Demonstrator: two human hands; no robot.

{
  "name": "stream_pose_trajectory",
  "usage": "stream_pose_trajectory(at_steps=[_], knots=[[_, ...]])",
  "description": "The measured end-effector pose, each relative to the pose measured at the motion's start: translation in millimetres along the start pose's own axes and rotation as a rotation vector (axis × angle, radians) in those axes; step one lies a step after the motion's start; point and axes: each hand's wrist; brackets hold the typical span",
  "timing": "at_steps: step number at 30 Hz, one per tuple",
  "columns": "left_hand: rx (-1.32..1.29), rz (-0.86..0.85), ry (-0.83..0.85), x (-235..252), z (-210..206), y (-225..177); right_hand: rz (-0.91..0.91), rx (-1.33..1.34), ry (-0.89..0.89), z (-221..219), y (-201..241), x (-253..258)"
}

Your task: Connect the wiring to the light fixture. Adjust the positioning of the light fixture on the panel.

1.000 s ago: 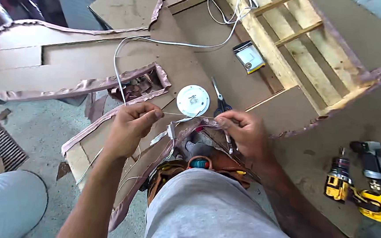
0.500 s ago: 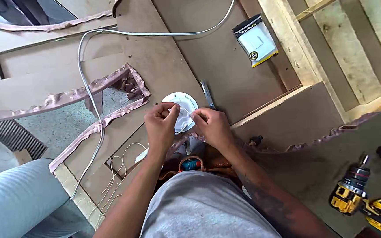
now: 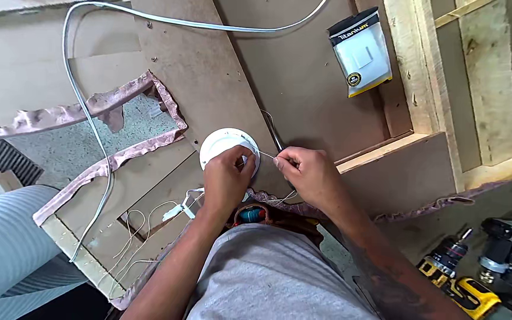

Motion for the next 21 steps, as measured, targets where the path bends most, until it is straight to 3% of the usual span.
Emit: stream_pose_trajectory(at_steps=[5,13,17,21], knots=[[-0.041,-0.056,-0.100,0.7,-4.1,-3.1,0.067,-0.022,0.023,-5.1,-6.0,19.9],[0.227,0.065,-0.011,4.9,6.5,-4.6,-0.030,-0.083,0.056,14.2,-16.0,19.2],[0.269,0.079,0.029,6.8,12.0,-1.4,0.012,-0.085,0.041,31.2,-15.1,16.3],[0.358,0.011,-0.033,5.7,18.6,6.3,0.108,-0.062,0.089,34.5,-10.8,23.1]])
Point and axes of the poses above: each hand's wrist, its own x-axis towards the middle knuckle, its own z-axis out of the back of the hand, y = z × x, and after that the axes turned 14 degrees about x, right-handed
